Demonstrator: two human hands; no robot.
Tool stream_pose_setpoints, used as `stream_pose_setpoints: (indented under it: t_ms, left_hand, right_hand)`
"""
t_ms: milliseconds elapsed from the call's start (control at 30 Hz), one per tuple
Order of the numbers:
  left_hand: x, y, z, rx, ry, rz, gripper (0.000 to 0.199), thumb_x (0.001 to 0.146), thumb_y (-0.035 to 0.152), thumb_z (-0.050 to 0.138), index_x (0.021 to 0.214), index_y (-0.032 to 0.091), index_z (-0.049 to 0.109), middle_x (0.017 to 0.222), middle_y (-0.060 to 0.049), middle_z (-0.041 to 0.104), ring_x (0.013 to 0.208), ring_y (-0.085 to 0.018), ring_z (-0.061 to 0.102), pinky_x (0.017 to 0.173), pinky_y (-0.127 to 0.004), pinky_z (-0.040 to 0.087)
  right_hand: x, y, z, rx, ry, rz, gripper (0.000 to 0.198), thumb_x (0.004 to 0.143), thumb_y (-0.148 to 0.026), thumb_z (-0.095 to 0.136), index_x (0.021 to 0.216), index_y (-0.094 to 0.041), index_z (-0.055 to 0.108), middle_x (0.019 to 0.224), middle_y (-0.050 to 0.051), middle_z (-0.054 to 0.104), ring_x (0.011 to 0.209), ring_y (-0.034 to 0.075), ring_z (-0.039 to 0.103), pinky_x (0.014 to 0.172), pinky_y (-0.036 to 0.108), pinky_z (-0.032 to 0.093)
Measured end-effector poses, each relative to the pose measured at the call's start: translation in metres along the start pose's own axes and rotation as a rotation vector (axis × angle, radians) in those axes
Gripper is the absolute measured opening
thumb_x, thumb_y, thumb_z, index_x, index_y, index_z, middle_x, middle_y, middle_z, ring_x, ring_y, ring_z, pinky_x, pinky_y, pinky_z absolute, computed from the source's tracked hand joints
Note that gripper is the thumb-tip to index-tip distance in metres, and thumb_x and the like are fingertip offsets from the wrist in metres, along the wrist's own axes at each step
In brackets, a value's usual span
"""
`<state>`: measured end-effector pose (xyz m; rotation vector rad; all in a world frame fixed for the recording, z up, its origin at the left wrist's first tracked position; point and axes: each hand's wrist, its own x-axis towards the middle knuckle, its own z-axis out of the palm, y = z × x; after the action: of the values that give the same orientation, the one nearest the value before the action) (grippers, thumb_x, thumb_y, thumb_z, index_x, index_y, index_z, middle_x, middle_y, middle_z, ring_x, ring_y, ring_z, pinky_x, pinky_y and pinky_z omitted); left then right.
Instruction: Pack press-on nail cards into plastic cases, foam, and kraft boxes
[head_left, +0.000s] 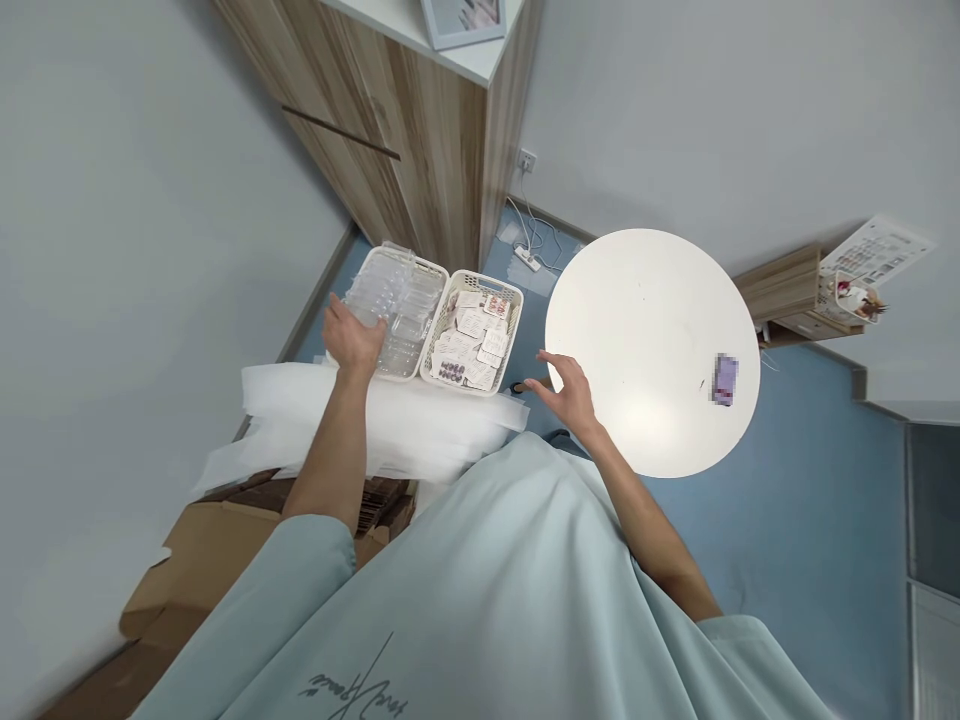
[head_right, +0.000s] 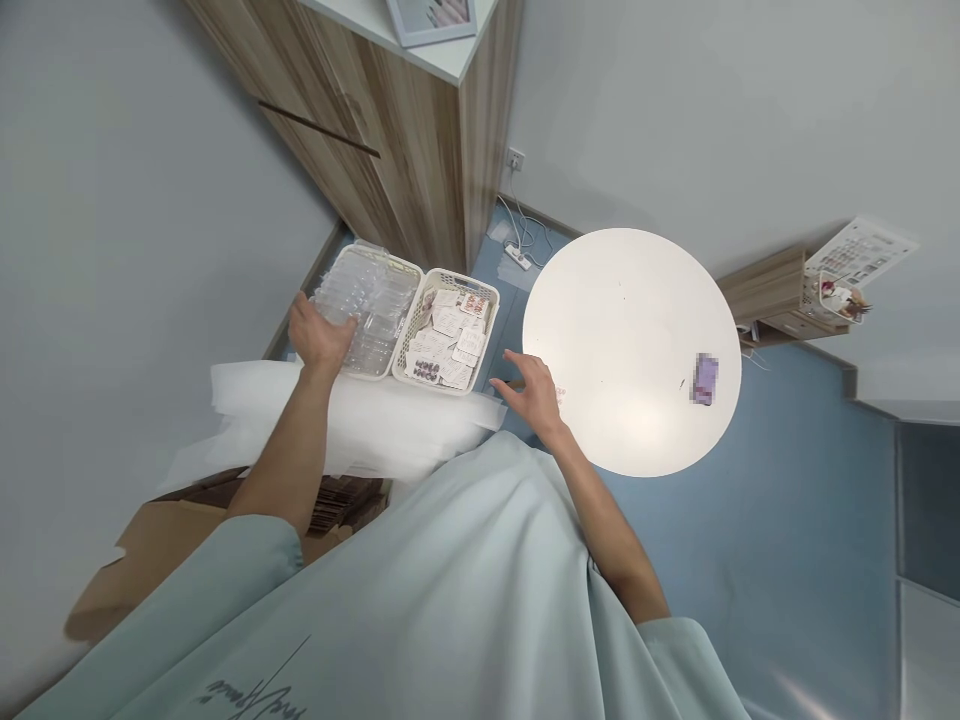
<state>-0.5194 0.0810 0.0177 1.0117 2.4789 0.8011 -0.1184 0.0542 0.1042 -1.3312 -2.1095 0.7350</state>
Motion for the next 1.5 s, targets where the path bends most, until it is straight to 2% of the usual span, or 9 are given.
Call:
stream_pose_setpoints:
  t_ms: [133,267,433,567,700,967,1267,1400,1500]
  left_hand:
    - [-0.012,0.004,-0.002,0.056,0.066,0.011,0.100,0.079,0.031,0.086,0.158,0.002,0.032,0.152,-0.027,0.051,0.146,-0.043,0.048,0.125,-0.055,0.036]
    - [-0.045,0.029,-0.003,-0.062,0.109,0.064,0.088,0.078,0.026,0.086,0.151,0.006,0.042,0.148,-0.025,0.053,0.143,-0.038,0.052,0.125,-0.053,0.038]
    - [-0.116,0.087,0.004,-0.297,0.093,0.367,0.082,0.077,0.028,0.089,0.146,0.017,0.047,0.149,-0.019,0.052,0.142,-0.031,0.054,0.122,-0.047,0.046]
    - [-0.182,0.133,0.009,-0.389,0.027,0.638,0.080,0.080,0.036,0.089,0.147,0.019,0.048,0.146,-0.017,0.056,0.142,-0.032,0.056,0.118,-0.047,0.050]
    - [-0.237,0.167,0.021,-0.402,-0.071,0.792,0.074,0.086,0.043,0.085,0.148,0.022,0.050,0.143,-0.017,0.061,0.141,-0.034,0.058,0.118,-0.051,0.050]
    - [-0.302,0.205,0.069,-0.361,-0.211,0.971,0.065,0.097,0.037,0.072,0.155,0.024,0.047,0.142,-0.015,0.065,0.140,-0.033,0.061,0.117,-0.053,0.052]
    - [-0.349,0.239,0.105,-0.353,-0.397,1.052,0.071,0.095,0.044,0.077,0.157,0.028,0.048,0.145,-0.014,0.064,0.141,-0.035,0.060,0.118,-0.057,0.051]
    - [-0.367,0.260,0.103,-0.468,-0.655,0.817,0.094,0.089,0.057,0.080,0.166,0.029,0.035,0.164,-0.017,0.048,0.153,-0.038,0.046,0.122,-0.061,0.045]
    - [-0.372,0.270,0.109,-0.595,-0.826,0.577,0.095,0.088,0.057,0.081,0.166,0.031,0.035,0.165,-0.017,0.047,0.151,-0.037,0.050,0.120,-0.059,0.048]
  right_hand:
    - [-0.008,0.004,-0.007,0.028,0.027,-0.007,0.047,0.099,-0.053,0.071,0.139,-0.029,0.066,0.125,0.009,0.077,0.119,0.031,0.069,0.106,0.052,0.055]
    - [-0.013,0.005,-0.011,0.074,0.020,0.012,0.048,0.099,-0.054,0.072,0.140,-0.031,0.066,0.127,0.009,0.076,0.121,0.032,0.068,0.108,0.054,0.054]
    - [-0.013,-0.006,-0.024,0.167,0.027,0.049,0.051,0.097,-0.056,0.074,0.141,-0.033,0.067,0.130,0.009,0.075,0.128,0.033,0.065,0.112,0.055,0.053]
    - [-0.013,-0.017,-0.052,0.289,0.041,0.104,0.052,0.093,-0.058,0.077,0.137,-0.032,0.069,0.136,0.008,0.073,0.132,0.031,0.064,0.114,0.051,0.053]
    - [-0.020,-0.015,-0.086,0.440,-0.025,0.208,0.054,0.088,-0.059,0.080,0.133,-0.030,0.070,0.140,0.007,0.070,0.132,0.029,0.065,0.113,0.047,0.055]
    - [-0.057,0.034,-0.138,0.639,-0.111,0.408,0.048,0.082,-0.050,0.086,0.123,-0.028,0.072,0.131,0.006,0.074,0.122,0.026,0.071,0.113,0.047,0.055]
    - [-0.094,0.106,-0.185,0.772,-0.183,0.453,0.075,0.074,-0.049,0.094,0.141,-0.032,0.065,0.138,0.008,0.071,0.132,0.029,0.065,0.112,0.049,0.052]
    - [-0.109,0.131,-0.204,0.753,-0.164,0.425,0.081,0.073,-0.046,0.095,0.146,-0.034,0.063,0.145,0.008,0.068,0.136,0.030,0.062,0.112,0.049,0.052]
    - [-0.116,0.143,-0.216,0.740,-0.180,0.382,0.083,0.073,-0.043,0.095,0.149,-0.035,0.061,0.149,0.007,0.065,0.139,0.030,0.060,0.114,0.049,0.050]
